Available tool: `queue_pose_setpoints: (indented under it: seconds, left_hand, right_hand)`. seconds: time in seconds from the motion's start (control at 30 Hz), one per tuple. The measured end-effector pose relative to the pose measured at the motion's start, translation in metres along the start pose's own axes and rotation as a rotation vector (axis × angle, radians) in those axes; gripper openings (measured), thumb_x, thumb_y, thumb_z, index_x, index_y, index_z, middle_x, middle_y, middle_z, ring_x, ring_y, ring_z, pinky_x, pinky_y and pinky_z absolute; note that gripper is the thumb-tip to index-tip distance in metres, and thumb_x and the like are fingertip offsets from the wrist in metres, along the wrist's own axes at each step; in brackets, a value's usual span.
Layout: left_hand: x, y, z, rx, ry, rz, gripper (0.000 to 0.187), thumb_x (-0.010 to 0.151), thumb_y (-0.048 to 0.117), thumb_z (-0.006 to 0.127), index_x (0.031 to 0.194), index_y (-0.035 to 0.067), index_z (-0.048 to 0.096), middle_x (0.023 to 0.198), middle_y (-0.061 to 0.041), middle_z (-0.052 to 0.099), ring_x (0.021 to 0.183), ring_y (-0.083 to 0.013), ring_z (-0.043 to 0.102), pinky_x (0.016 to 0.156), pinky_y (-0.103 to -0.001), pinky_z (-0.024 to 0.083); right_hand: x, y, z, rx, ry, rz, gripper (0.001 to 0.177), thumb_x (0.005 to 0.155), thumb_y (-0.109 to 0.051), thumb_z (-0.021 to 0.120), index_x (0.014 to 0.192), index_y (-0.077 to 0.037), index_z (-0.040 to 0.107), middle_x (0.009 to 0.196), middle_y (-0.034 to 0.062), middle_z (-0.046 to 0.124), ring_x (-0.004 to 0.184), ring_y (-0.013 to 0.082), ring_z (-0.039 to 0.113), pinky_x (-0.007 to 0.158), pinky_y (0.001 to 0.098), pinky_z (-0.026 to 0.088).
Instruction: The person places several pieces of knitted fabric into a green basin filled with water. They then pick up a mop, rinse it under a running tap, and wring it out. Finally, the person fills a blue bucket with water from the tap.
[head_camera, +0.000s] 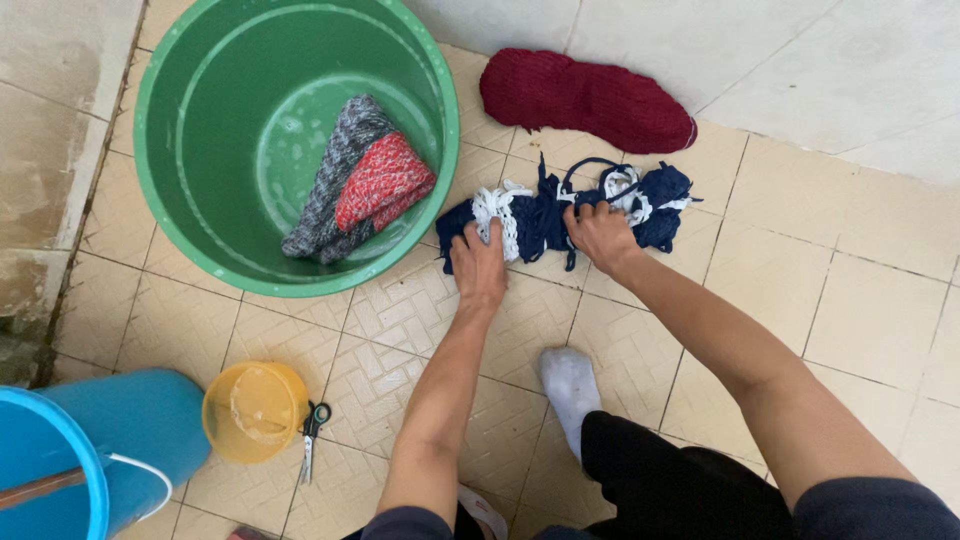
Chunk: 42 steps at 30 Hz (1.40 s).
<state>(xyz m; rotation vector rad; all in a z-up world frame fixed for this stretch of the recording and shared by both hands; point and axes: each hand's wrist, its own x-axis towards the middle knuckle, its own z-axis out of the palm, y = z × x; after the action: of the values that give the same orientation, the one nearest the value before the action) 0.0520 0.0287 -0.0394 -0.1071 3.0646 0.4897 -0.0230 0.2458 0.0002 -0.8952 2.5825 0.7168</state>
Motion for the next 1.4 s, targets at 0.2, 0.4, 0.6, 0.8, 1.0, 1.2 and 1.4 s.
queue_pose_setpoints:
  seconds: [0.2,0.4,0.6,0.8,1.0,1.2,1.4]
  left_hand:
    - [0.017,-0.017,-0.011,0.158,0.179,0.196,0.064,0.083,0.008,0.074,0.143,0.018,0.054,0.120,-0.012,0.058,0.096,-0.0319,0.055,0.080,-0.045,0.045]
    - [0.023,0.009,-0.028,0.090,0.043,0.091,0.088,0.064,0.011,0.083,0.145,0.019,0.049,0.127,-0.009,0.055,0.110,-0.0304,0.053,0.086,-0.048,0.043]
    - [0.015,0.016,-0.026,-0.008,-0.005,-0.013,0.071,0.067,0.027,0.088,0.127,0.013,0.053,0.140,-0.017,0.046,0.125,-0.0378,0.047,0.099,-0.061,0.039]
    - [0.022,0.013,0.004,0.106,0.059,0.031,0.060,0.075,0.012,0.077,0.131,0.011,0.056,0.141,-0.015,0.049,0.118,-0.0346,0.052,0.094,-0.048,0.045]
    - [0.016,-0.007,0.028,0.243,0.136,0.288,0.040,0.092,0.012,0.065,0.132,0.008,0.058,0.137,-0.017,0.057,0.104,-0.0290,0.056,0.086,-0.041,0.046]
    - [0.004,-0.021,0.007,0.311,0.223,0.241,0.038,0.086,0.018,0.061,0.124,0.011,0.059,0.125,-0.011,0.062,0.118,-0.0293,0.058,0.102,-0.057,0.043]
    - [0.008,-0.026,0.010,0.076,0.205,0.138,0.044,0.086,0.015,0.067,0.128,0.008,0.057,0.128,-0.012,0.065,0.127,-0.0293,0.058,0.110,-0.058,0.038]
  right_hand:
    - [0.007,0.057,-0.049,0.548,0.271,0.194,0.048,0.076,-0.008,0.077,0.121,-0.003,0.063,0.118,0.0226,0.062,0.102,0.0438,0.066,0.083,0.0495,0.059]
    - [-0.009,0.074,-0.088,0.738,0.307,0.295,0.051,0.076,-0.009,0.081,0.124,-0.005,0.063,0.118,0.0224,0.059,0.105,0.0448,0.065,0.088,0.0503,0.057]
    - [0.006,0.036,-0.060,0.166,0.084,0.233,0.057,0.077,-0.019,0.079,0.129,-0.010,0.058,0.138,0.0171,0.050,0.129,0.0431,0.048,0.087,0.0589,0.053]
    - [0.014,0.009,-0.031,-0.146,0.147,-0.070,0.070,0.087,-0.029,0.070,0.150,-0.013,0.044,0.147,0.0202,0.049,0.142,0.0442,0.038,0.111,0.0702,0.027]
    - [0.017,0.004,-0.076,0.200,-0.191,0.090,0.088,0.081,-0.042,0.074,0.149,0.001,0.038,0.151,0.0293,0.040,0.145,0.0489,0.027,0.112,0.0720,0.018]
    - [0.033,-0.008,-0.021,-0.056,0.143,0.066,0.048,0.089,-0.024,0.066,0.128,0.003,0.062,0.128,0.0286,0.064,0.130,0.0512,0.053,0.106,0.0706,0.036]
    - [0.054,0.026,-0.039,0.422,0.131,0.143,0.028,0.088,-0.010,0.069,0.113,0.001,0.068,0.105,0.0252,0.074,0.103,0.0423,0.072,0.084,0.0506,0.060]
